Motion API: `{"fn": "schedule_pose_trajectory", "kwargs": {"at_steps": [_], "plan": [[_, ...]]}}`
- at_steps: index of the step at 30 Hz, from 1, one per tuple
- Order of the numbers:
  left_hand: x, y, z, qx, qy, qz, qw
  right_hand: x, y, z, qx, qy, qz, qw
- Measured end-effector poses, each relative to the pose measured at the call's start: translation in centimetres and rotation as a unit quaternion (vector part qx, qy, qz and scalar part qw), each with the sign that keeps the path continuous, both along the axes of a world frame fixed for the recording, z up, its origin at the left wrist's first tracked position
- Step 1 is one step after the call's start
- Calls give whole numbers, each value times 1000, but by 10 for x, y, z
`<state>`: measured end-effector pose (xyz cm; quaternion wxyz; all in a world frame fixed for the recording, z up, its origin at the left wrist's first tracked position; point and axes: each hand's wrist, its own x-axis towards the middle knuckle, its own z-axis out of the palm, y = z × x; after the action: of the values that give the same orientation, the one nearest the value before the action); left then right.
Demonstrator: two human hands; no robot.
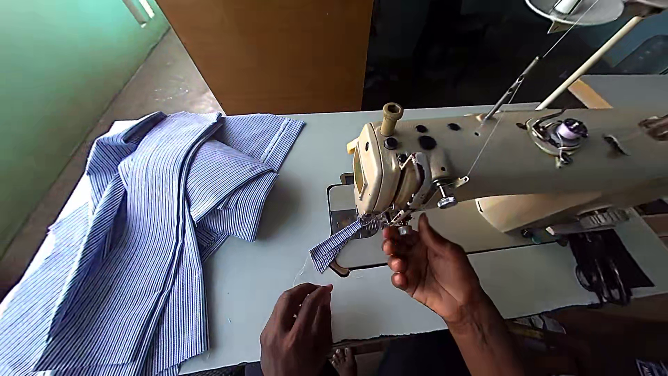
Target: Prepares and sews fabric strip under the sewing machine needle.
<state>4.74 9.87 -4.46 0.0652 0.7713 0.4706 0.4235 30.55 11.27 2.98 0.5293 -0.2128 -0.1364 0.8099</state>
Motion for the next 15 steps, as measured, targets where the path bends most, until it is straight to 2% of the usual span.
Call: {"fn": "schedule_pose_trajectory", "kwargs": {"at_steps": [2, 6, 9, 11, 13, 15], "plan": [[-2, 0, 0, 1, 4, 0, 1000, 2, 3, 0, -2, 18, 16, 1000], [-2, -1, 0, -13, 3, -2, 1000, -3, 3, -3, -38, 14, -18, 999], [-3, 0, 0, -14, 5, 1, 1000, -3, 1, 0, 11, 21, 21, 1000], [-3, 1, 3, -24, 27, 11, 999, -4, 2, 1, 16, 5, -3, 1000], [-1, 4, 6, -54, 76, 8, 996, -9, 2, 3, 2, -85, -58, 995], [2, 7, 9, -103, 122, 1, 987, -13, -2, 0, 43, -283, -107, 952]]}}
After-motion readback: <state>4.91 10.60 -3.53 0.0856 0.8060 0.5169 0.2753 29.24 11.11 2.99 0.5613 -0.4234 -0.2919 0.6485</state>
